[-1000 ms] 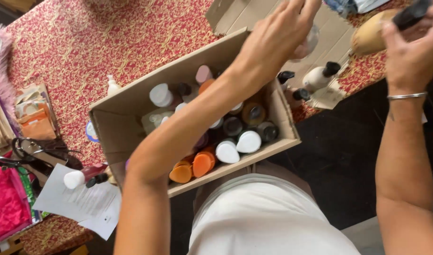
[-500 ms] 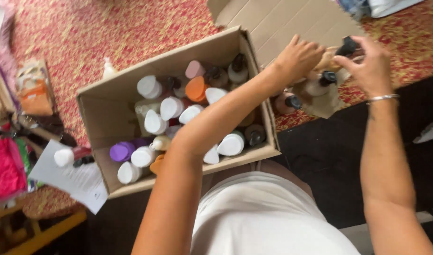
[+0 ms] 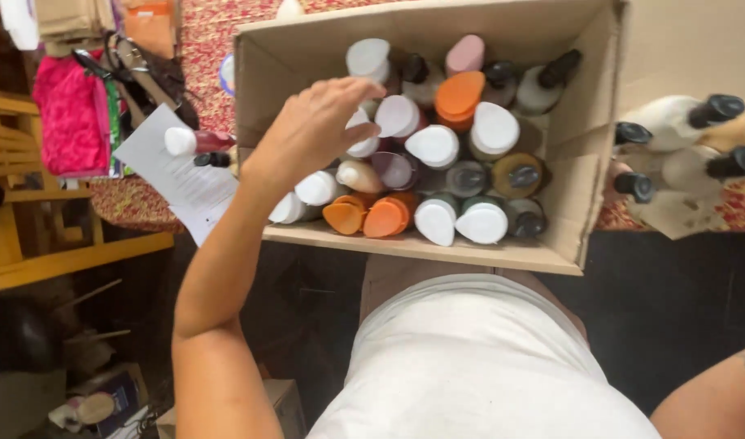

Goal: Organizing and arranging various cosmetic bottles and jars inside a cardboard box on a table while checking a list.

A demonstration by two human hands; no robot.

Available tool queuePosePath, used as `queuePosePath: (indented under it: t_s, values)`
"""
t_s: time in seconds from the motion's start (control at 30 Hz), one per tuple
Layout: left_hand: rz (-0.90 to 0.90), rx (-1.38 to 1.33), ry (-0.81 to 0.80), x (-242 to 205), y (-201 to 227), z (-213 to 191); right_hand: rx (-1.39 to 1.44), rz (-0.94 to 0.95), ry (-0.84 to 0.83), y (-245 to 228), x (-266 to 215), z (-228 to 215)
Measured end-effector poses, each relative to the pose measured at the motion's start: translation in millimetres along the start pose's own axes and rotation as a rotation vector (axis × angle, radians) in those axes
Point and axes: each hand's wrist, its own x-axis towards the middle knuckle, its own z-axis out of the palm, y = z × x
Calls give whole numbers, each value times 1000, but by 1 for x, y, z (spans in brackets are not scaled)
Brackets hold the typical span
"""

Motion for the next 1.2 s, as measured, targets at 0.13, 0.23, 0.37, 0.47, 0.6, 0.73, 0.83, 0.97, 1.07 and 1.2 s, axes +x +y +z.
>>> queuePosePath:
  t_s: [0.13,0.23,0.37,0.47,0.6,0.73,0.83,0.97,1.07,1.2]
  values:
    - [-218,14,196,-28,-40,27,40,36,-76,-58,3,31]
    - [-309,-1,402,-37,-71,35,-73,-60,-37,-218,37,81]
    - [-163,-222,557,-55,-96,31,-287,-458,-45,-348,42,141]
    - [-27,-409,441,-61,-114,44,-407,-455,-88,-360,41,185]
    - [220,-438,289,-64,-98,46,-306,-380,-177,-370,43,230]
    - [235,-116,11,-45,-80,56,-393,-327,-212,-364,44,265]
    - [276,-142,-96,-29,-75,52,-478,-304,-170,-367,45,277]
    - [360,-136,-19,-5,-82,74,-505,-262,-138,-366,42,282]
    - [368,215,210,4,-89,103,-530,-277,-100,-366,40,284]
    - [363,346,399,12,-89,121,-565,-269,-55,-364,34,288]
